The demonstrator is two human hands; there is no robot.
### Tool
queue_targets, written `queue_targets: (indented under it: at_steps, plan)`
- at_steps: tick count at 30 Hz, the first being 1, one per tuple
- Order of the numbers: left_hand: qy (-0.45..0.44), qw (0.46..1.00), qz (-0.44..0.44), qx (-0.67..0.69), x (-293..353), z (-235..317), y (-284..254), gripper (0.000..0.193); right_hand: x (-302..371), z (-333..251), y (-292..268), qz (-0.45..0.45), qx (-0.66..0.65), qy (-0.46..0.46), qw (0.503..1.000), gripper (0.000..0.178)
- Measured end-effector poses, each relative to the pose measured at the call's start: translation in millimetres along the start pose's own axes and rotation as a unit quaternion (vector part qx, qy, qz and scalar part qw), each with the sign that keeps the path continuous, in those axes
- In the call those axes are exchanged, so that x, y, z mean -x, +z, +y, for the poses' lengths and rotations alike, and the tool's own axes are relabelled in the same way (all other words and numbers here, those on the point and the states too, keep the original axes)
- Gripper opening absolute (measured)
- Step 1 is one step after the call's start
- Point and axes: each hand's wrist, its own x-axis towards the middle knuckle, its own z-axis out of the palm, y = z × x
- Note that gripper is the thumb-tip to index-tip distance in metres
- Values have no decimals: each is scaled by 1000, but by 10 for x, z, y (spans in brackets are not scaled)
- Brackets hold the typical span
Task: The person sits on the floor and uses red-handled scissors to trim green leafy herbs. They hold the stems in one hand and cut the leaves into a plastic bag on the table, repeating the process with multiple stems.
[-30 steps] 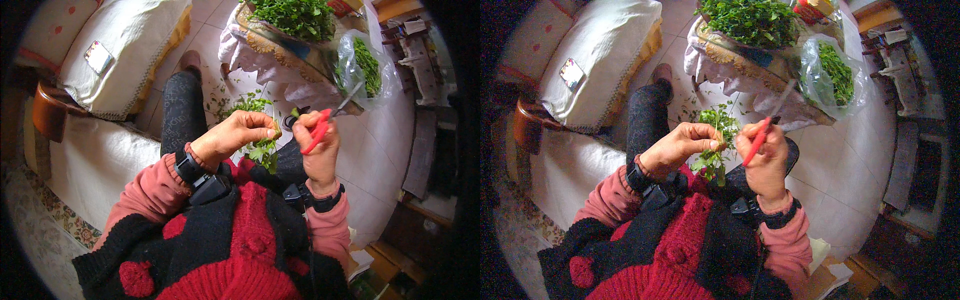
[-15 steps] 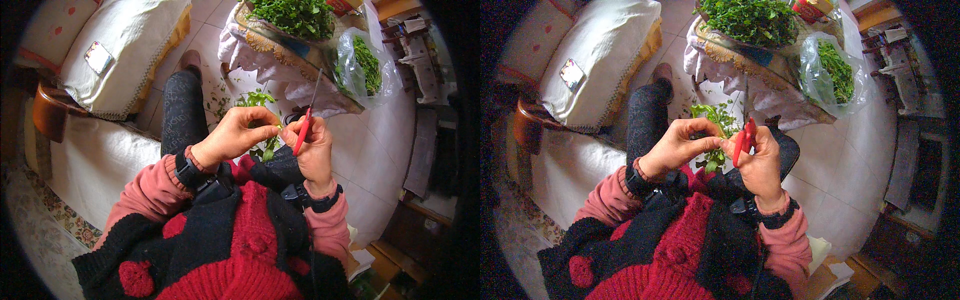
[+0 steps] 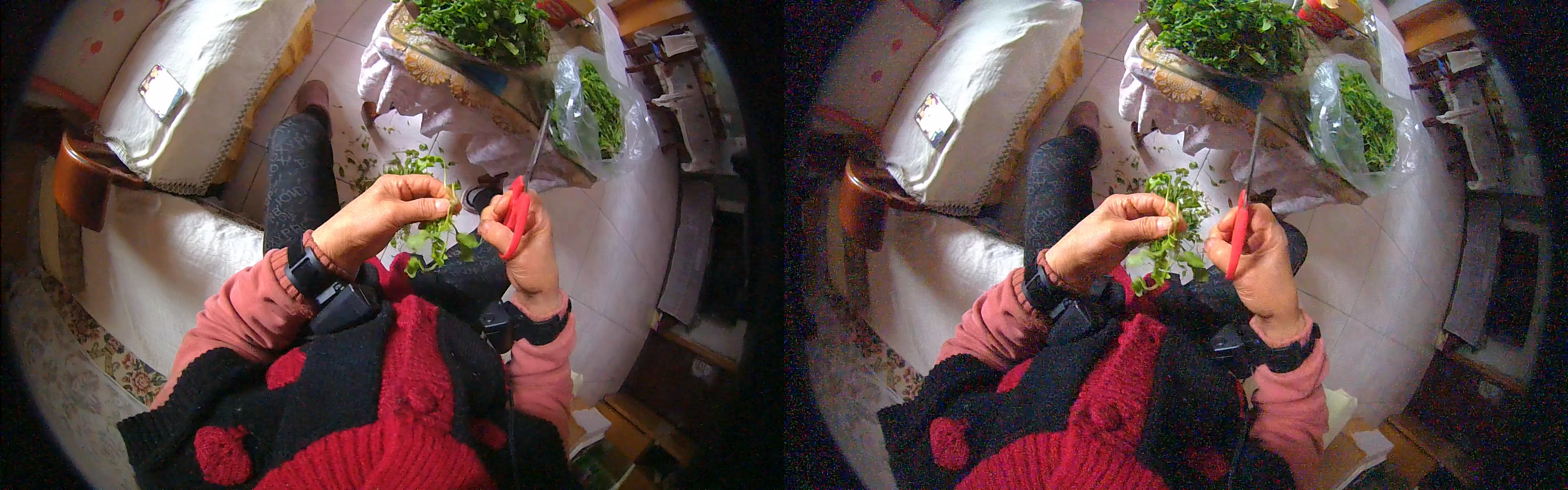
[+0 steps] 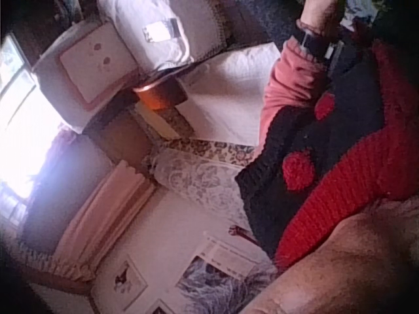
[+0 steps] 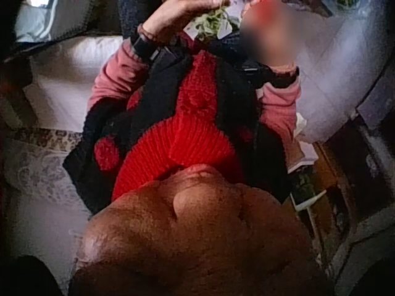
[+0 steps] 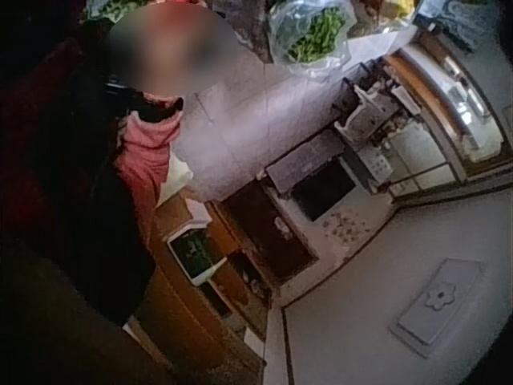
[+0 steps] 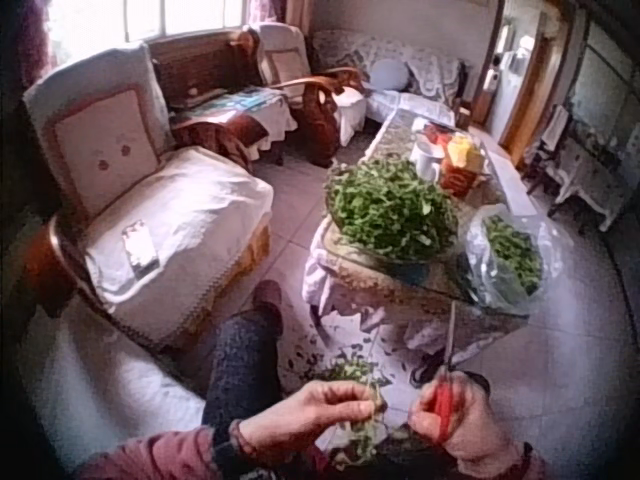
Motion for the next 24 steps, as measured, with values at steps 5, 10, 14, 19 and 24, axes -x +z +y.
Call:
queue_targets:
  at_steps: [5, 10, 14, 19, 24]
  plan:
    - [-26, 994, -33, 104, -14, -21, -42, 24, 33, -48, -56, 51, 95, 13, 994, 19]
    - [-25, 995, -40, 92, -5, -28, -40, 22, 42, -56, 32, 16, 62, -54, 996, 20]
    - [5, 992, -48, 118, -26, -42, -15, 18, 15, -88, 123, -19, 51, -88, 995, 23]
    - [26, 989, -58, 137, -46, -67, 12, 17, -11, -75, 186, -5, 46, -18, 999, 22]
    - [35, 991, -45, 122, -39, -94, 11, 17, -38, -65, 192, 9, 47, -47, 998, 19]
